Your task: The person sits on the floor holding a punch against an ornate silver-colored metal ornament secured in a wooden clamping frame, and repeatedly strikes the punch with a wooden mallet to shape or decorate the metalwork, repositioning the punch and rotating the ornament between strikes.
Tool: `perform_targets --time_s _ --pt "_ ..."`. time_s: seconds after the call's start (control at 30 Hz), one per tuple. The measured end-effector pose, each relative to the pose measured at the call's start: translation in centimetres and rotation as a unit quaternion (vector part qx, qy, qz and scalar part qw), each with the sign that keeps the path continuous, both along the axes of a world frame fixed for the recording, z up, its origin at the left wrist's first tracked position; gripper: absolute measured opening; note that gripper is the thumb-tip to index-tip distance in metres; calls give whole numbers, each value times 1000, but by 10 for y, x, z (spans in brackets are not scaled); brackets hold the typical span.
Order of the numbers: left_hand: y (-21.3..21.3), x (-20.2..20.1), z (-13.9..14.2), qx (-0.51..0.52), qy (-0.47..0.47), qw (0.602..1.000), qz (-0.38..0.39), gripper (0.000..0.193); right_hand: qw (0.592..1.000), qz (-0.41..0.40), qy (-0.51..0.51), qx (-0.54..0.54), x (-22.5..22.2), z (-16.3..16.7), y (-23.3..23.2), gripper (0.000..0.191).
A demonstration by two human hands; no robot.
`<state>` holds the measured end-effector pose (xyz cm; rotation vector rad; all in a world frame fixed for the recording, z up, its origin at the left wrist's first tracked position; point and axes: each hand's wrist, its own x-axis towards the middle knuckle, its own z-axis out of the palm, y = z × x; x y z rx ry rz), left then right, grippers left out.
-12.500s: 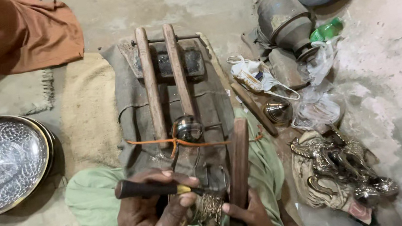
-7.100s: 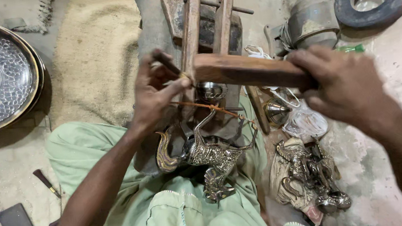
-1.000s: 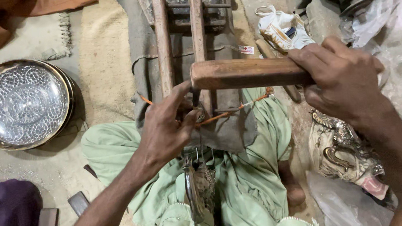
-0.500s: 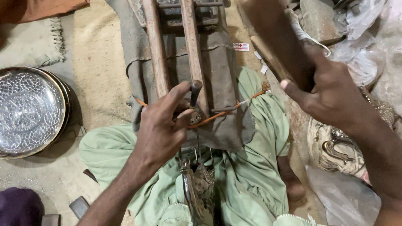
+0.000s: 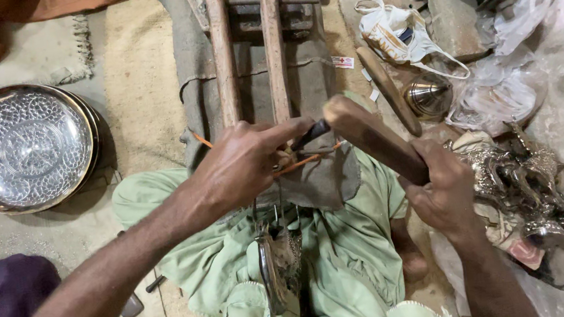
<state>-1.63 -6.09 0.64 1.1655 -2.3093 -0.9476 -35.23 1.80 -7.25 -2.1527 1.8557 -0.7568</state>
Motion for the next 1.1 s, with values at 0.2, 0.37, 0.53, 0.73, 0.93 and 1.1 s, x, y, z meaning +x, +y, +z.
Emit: perform_targets --time_s 0.2,0.37,0.53,0.73,0.93,1.1 --pt "-11 -9 6 81 -90 990 -71 45 992 -43 -122 1 15 -39 41 33" --pt "-19 -9 10 21 -85 986 -141 55 990 -99 -98 -1 25 -63 57 40" --pt "-26 -11 10 25 -134 969 -207 61 974 -80 -209 -42 32 -81 68 40" --pt "-28 -13 2 44 -146 953 -263 52 966 -101 -220 -88 41 -94 65 36" --pt "-35 -5 -3 48 -75 962 -259 57 994 -88 -63 -11 39 -81 64 54" --pt "-48 5 5 107 -1 980 -171 57 974 -155 -148 74 41 -76 54 56"
